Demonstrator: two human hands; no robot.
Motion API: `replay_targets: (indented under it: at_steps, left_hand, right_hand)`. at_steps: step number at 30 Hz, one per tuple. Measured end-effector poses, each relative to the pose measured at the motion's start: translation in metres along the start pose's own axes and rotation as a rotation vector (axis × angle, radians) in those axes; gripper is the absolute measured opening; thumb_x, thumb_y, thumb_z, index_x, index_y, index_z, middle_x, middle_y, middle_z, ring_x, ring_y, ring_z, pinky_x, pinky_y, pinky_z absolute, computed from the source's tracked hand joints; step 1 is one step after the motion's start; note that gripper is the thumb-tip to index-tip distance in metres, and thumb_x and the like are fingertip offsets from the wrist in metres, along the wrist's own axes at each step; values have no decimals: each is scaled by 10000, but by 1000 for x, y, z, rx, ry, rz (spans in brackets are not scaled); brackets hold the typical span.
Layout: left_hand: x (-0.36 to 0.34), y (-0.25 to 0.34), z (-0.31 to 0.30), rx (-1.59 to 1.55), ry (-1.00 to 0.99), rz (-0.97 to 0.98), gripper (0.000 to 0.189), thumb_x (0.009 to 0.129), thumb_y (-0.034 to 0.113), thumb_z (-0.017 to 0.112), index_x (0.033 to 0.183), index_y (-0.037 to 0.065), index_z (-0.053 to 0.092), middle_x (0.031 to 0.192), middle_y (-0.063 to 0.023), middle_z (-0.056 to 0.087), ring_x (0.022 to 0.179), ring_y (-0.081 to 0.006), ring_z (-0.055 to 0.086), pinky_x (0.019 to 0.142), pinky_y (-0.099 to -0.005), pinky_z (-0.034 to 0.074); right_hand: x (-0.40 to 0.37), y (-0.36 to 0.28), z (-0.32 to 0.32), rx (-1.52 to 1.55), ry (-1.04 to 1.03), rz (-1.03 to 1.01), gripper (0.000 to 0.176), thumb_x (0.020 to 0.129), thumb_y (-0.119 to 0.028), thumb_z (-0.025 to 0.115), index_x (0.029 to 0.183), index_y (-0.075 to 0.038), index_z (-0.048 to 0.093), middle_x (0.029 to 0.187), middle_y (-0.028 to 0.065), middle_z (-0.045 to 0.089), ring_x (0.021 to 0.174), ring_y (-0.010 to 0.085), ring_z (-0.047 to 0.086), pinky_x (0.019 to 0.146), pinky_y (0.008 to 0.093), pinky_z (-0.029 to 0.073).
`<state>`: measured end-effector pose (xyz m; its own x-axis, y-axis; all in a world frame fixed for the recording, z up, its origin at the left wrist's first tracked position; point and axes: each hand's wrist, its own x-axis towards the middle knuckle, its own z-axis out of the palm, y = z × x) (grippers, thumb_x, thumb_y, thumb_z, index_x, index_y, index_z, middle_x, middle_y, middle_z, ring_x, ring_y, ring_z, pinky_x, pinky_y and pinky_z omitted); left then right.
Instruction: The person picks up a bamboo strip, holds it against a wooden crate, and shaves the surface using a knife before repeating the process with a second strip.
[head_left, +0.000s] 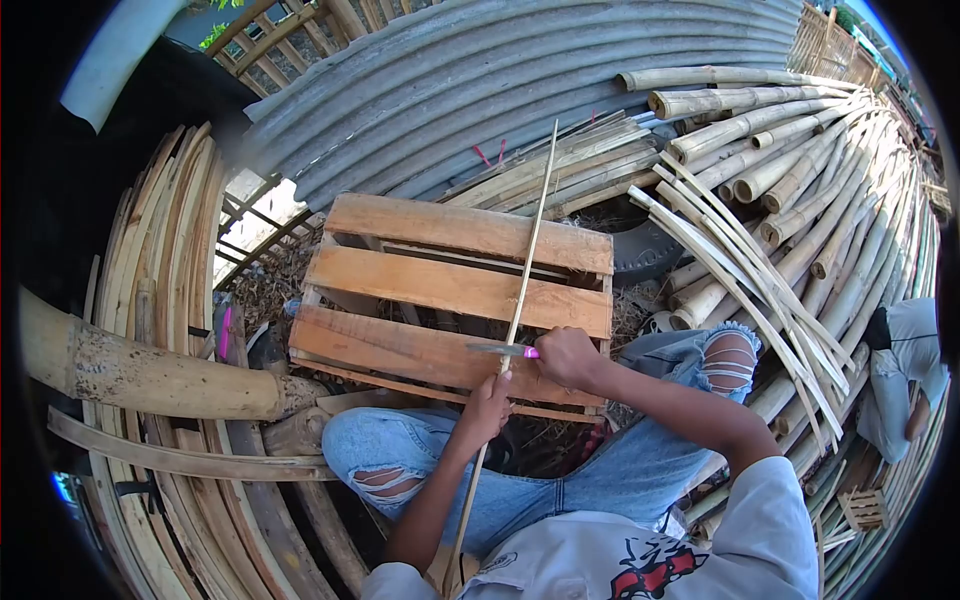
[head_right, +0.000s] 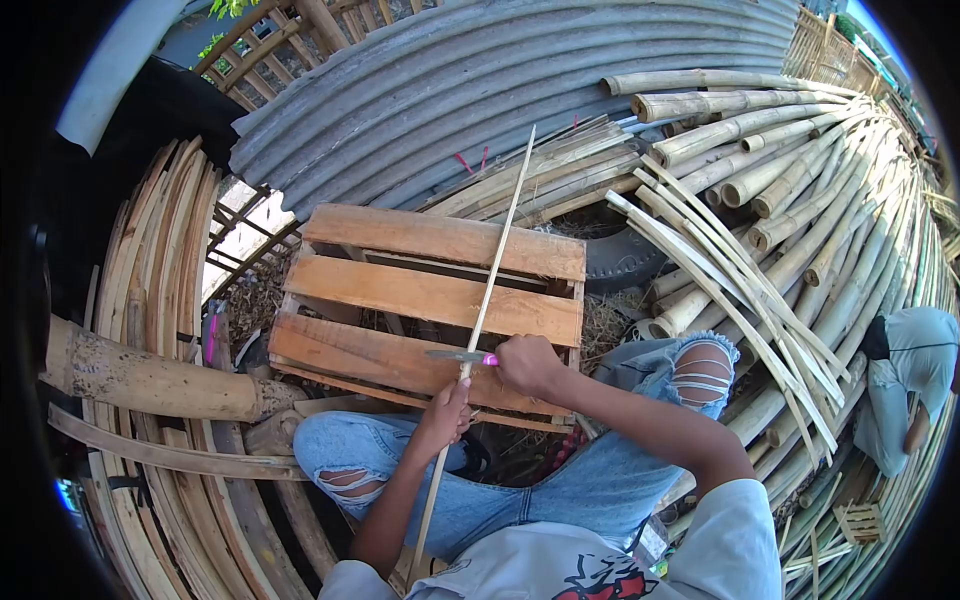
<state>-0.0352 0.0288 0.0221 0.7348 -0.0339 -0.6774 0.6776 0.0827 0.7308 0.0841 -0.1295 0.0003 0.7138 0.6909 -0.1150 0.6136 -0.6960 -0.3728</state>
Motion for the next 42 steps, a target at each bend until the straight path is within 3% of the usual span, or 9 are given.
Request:
replay_targets:
  at_steps: [2, 5, 13, 17, 20, 25, 28, 33, 42]
  left_hand:
    - [11, -23, -2, 195, 106, 165, 360, 972, 424, 374, 786, 116, 362, 522, 39, 318, 378, -49, 315, 321, -216, 260]
    - [-8, 1, 9, 123, 54, 49, 357, 972, 419, 372, 785, 115, 367, 521, 34, 323, 376, -52, 319, 322, -219, 264]
    - [0, -7, -3, 78, 34, 14, 382, 968, 442, 376, 791, 103, 374, 527, 35, 324, 379, -52, 317, 322, -220, 264]
    - [0, -15, 7, 230, 83, 184, 368, 977, 426, 363, 802, 103, 373, 533, 36, 320, 387, -52, 317, 328, -218, 269]
    - [-8, 0, 11, -21, -53, -29, 367, 977, 430, 361, 781, 121, 357, 528, 41, 313, 384, -51, 312, 326, -214, 268]
    - [-2, -4, -1, 63, -11, 35, 374, 975, 439, 359, 779, 121, 362, 518, 44, 316, 383, -54, 325, 329, -213, 273]
    - [-7, -10, 3, 239, 50, 91, 395, 978, 432, 356, 805, 79, 400, 533, 18, 361, 412, -77, 369, 370, -242, 313]
    - [-4, 3, 7, 139, 15, -57, 433, 981, 394, 355, 802, 8, 441, 550, -71, 445, 472, -184, 456, 488, -349, 401]
    - [16, 8, 9, 142, 17, 90, 398, 977, 412, 360, 851, 46, 451, 543, 7, 380, 433, -103, 407, 405, -271, 346]
  right_hand:
    - [13, 20, 5, -21, 47, 68, 264, 770, -227, 551, 679, -3, 656, 668, 223, 626, 651, 372, 644, 595, 453, 520]
    - [48, 88, -16, -10, 226, 457, 283, 784, -239, 541, 699, 5, 656, 689, 231, 629, 680, 385, 645, 612, 451, 525]
    - [5, 5, -12, 2, -116, 14, 281, 787, -241, 539, 721, 7, 654, 726, 251, 627, 712, 397, 637, 659, 470, 514]
    - [51, 93, -25, -12, 218, 446, 275, 795, -217, 511, 721, 7, 652, 729, 238, 633, 687, 402, 636, 622, 459, 523]
    - [48, 96, -28, 39, 197, 380, 285, 801, -217, 501, 729, 15, 651, 742, 246, 632, 706, 409, 635, 640, 470, 521]
    - [27, 29, -8, 91, -2, 98, 326, 809, -249, 525, 730, 42, 648, 749, 283, 619, 729, 423, 630, 710, 488, 508]
    - [53, 70, -17, 30, 179, 409, 300, 807, -229, 524, 693, 20, 647, 721, 249, 628, 682, 393, 642, 616, 480, 523]
    - [50, 72, -13, 19, 163, 266, 300, 800, -230, 520, 688, 19, 643, 726, 255, 627, 685, 410, 637, 643, 488, 513]
    - [60, 56, -29, -81, 141, 272, 265, 732, -239, 570, 710, 3, 675, 721, 231, 639, 693, 382, 647, 627, 452, 519]
